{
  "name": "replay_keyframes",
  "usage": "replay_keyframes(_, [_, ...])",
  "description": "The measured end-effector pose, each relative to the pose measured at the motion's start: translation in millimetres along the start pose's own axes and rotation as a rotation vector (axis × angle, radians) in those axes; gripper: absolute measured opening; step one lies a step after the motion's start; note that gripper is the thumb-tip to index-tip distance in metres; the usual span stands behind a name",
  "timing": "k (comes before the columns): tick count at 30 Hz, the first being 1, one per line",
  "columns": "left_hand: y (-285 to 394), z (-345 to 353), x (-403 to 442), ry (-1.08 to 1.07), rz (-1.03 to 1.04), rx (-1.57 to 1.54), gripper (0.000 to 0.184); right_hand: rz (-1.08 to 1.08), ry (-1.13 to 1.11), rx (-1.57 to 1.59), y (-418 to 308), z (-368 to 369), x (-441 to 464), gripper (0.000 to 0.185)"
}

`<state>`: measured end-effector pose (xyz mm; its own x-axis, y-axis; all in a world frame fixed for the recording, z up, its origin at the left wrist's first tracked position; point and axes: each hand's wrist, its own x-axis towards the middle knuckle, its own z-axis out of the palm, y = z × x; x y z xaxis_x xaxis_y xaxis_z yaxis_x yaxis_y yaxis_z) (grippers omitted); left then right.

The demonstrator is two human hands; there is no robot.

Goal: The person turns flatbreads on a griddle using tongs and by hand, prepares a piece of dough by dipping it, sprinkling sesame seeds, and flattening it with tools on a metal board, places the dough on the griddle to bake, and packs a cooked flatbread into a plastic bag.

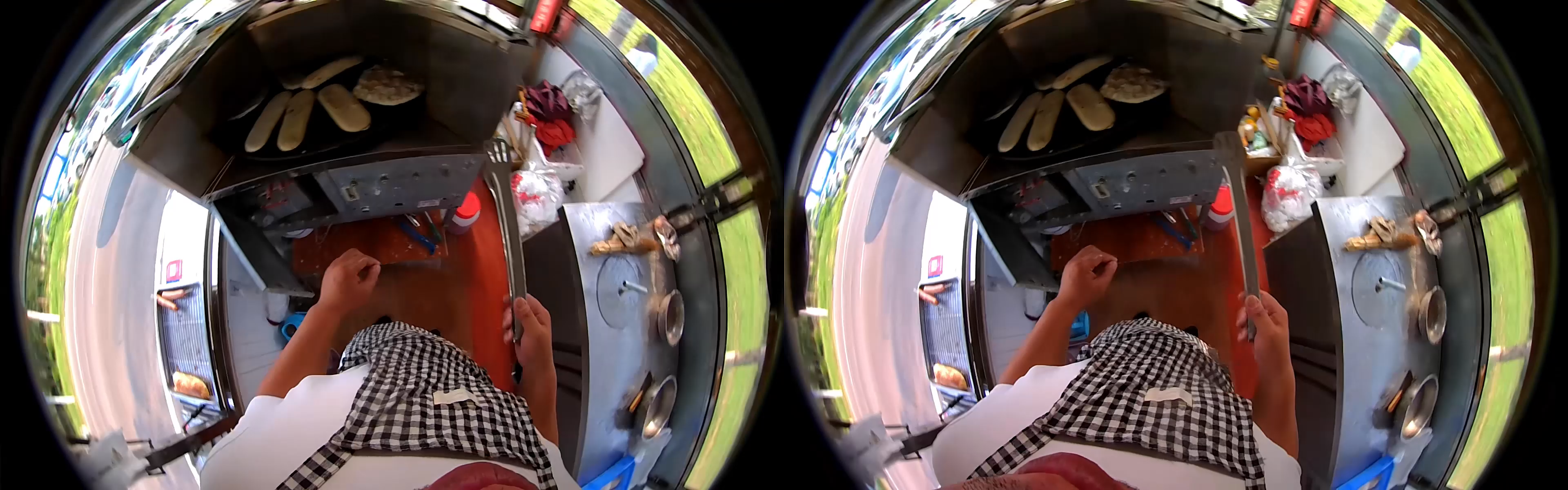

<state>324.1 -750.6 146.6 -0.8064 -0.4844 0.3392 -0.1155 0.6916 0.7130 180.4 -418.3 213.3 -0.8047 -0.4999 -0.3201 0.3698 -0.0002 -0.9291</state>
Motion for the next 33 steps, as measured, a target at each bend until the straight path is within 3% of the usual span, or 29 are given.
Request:
replay_keyframes(9, [-20, 30, 39, -0.317, 0.238, -0.11, 0.005, -0.025, 0.237, 0.071, 12, 10, -51, 0.031])
replay_keyframes(16, [25, 74, 60, -0.578, 0.354, -0.174, 0.006, -0.031, 0.732, 0.189, 46, -22, -134, 0.042])
replay_keyframes(23, [115, 145, 49, -0.684, 0.461, -0.179, 0.006, -0.047, 1.174, 0.23, 95, -137, -189, 0.043])
replay_keyframes(27, [161, 194, 28, -0.694, 0.517, -0.222, 0.006, -0.006, 1.286, 0.018, 113, -226, -180, 0.041])
replay_keyframes(28, [175, 204, 22, -0.708, 0.522, -0.226, 0.006, 0.028, 1.272, -0.032, 122, -253, -174, 0.048])
replay_keyframes(31, [212, 229, 9, -0.742, 0.528, -0.208, 0.006, -0.029, 1.509, -0.35, 141, -316, -133, 0.056])
replay_keyframes(33, [229, 238, 5, -0.755, 0.534, -0.178, 0.006, 0.005, 1.273, -0.186, 101, -330, -131, 0.066])
